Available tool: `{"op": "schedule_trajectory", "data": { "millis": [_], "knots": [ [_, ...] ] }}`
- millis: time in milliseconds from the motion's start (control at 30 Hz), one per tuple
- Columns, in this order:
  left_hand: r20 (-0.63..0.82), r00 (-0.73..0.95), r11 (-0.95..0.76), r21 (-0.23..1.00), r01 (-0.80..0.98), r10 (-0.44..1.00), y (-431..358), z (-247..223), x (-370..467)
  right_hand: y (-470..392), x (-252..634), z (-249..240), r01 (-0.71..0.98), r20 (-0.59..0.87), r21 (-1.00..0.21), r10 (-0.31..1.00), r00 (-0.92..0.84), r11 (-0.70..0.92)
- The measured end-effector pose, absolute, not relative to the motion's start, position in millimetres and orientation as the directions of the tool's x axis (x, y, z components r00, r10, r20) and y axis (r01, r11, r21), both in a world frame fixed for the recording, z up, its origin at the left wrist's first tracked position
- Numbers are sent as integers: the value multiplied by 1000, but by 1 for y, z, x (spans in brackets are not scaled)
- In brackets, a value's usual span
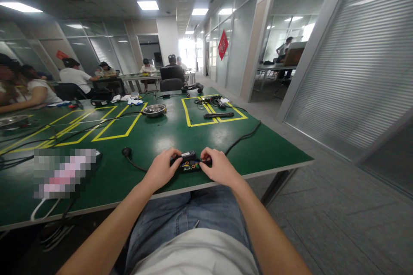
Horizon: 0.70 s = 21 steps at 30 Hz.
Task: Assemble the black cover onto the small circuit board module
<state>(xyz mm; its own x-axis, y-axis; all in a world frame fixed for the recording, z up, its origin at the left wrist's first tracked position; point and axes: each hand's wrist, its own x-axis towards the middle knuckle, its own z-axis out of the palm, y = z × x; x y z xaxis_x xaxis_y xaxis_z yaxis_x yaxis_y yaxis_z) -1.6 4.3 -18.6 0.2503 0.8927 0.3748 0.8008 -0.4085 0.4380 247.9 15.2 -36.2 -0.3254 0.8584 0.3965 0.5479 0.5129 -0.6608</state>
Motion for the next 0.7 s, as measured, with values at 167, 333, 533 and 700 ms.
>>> {"op": "schedule_trajectory", "data": {
  "millis": [167, 333, 533, 700],
  "knots": [
    [446, 325, -512, 403, 759, 834, -7, -13, -3, 13, 247, -34, 545, 390, -661, 857, -337, 516],
    [362, 365, -487, 344, 803, 858, -15, -7, -3, 10, 246, -33, 541, 367, -687, 874, -318, 485],
    [339, 422, -527, 337, 780, 841, -14, -5, -4, 9, 245, -32, 542, 375, -683, 872, -315, 489],
    [360, 439, -556, 357, 751, 823, -13, -7, -6, 9, 245, -32, 543, 387, -676, 867, -314, 498]
  ]
}}
